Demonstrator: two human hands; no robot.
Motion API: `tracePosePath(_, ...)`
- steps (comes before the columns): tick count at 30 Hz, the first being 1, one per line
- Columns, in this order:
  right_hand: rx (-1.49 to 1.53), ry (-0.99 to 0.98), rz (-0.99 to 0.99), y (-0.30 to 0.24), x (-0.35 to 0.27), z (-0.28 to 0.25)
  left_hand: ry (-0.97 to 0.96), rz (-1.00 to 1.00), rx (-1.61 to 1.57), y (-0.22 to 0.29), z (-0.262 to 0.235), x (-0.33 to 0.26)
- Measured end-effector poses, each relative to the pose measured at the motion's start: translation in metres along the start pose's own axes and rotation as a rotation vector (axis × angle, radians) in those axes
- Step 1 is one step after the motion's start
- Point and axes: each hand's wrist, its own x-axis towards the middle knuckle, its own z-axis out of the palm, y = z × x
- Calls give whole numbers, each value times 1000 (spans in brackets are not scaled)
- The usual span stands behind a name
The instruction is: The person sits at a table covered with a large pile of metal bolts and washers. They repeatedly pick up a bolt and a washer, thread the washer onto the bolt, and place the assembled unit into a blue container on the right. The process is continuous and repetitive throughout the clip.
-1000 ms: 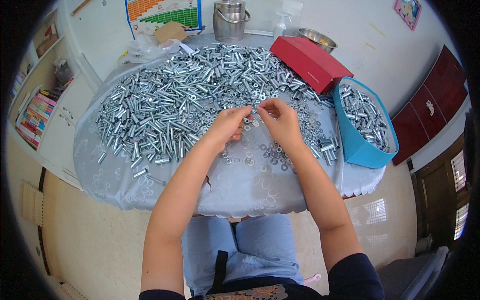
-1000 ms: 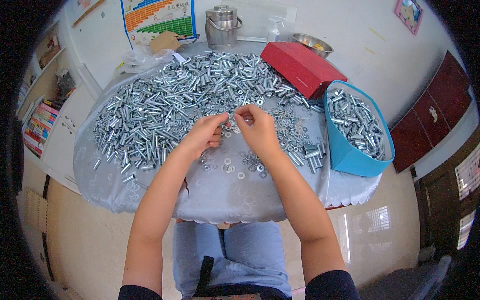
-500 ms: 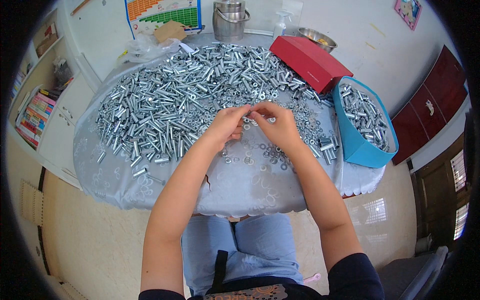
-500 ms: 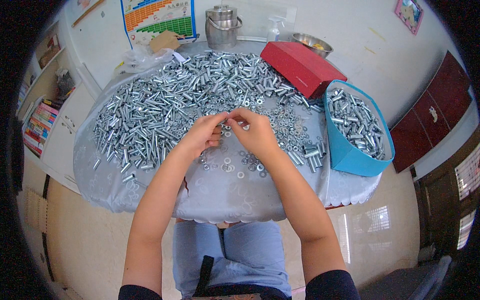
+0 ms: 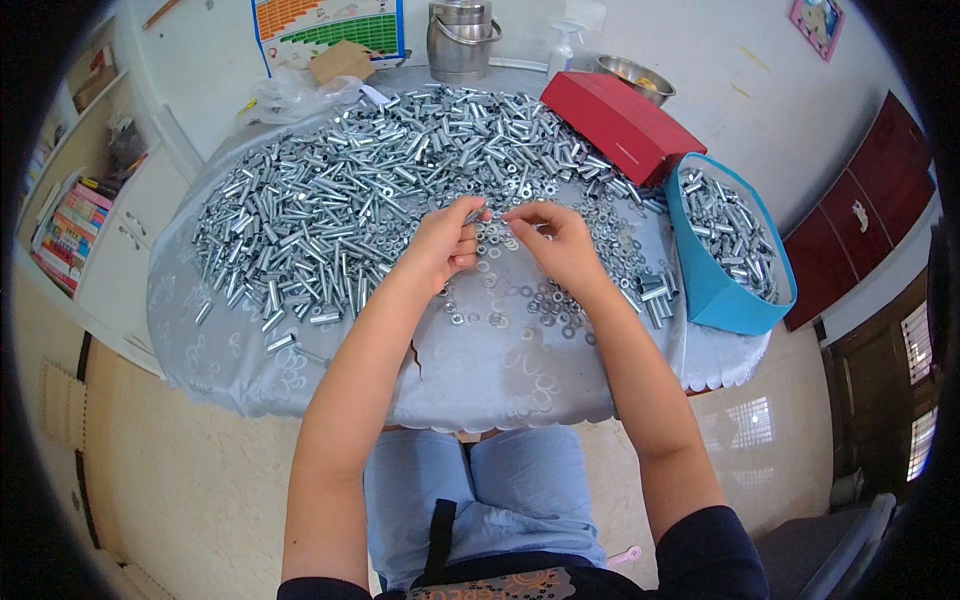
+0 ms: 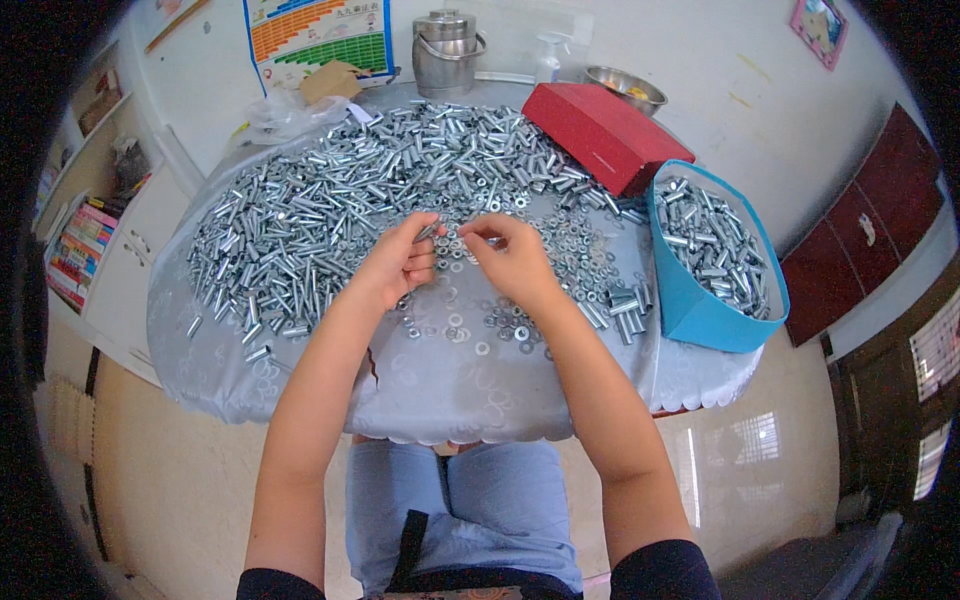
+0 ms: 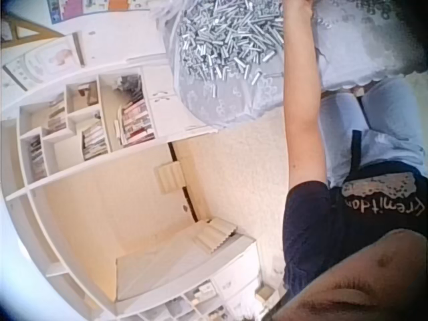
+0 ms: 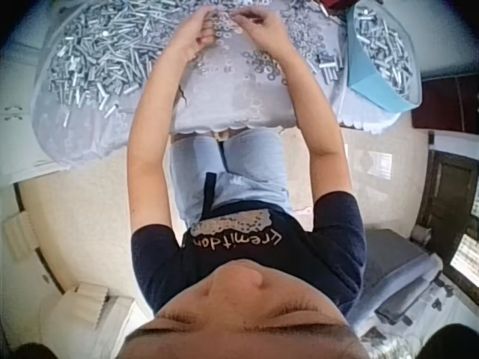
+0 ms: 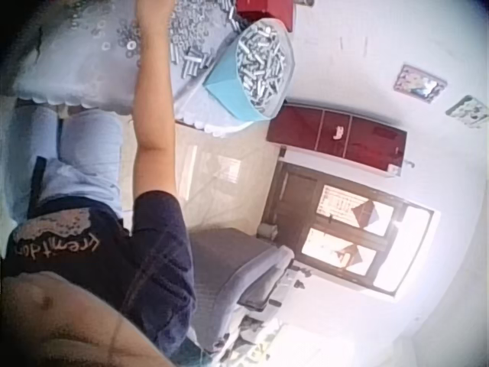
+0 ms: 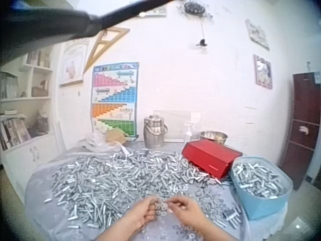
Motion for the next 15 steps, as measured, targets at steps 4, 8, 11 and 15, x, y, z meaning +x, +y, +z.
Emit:
tracePosePath(4, -391, -54, -201, 22, -1, 6, 7, 29, 44, -3, -4, 3)
tracePosePath(8, -550, -50, -357, 32, -1, 11, -11, 8, 83, -2, 4, -1)
tracePosePath(11, -606, -71, -353, 25, -1, 9, -26, 6, 87, -4, 3, -2)
tracePosePath(15, -632, -137, -290, 24, 0, 5, -42, -1, 102, -4, 3, 0)
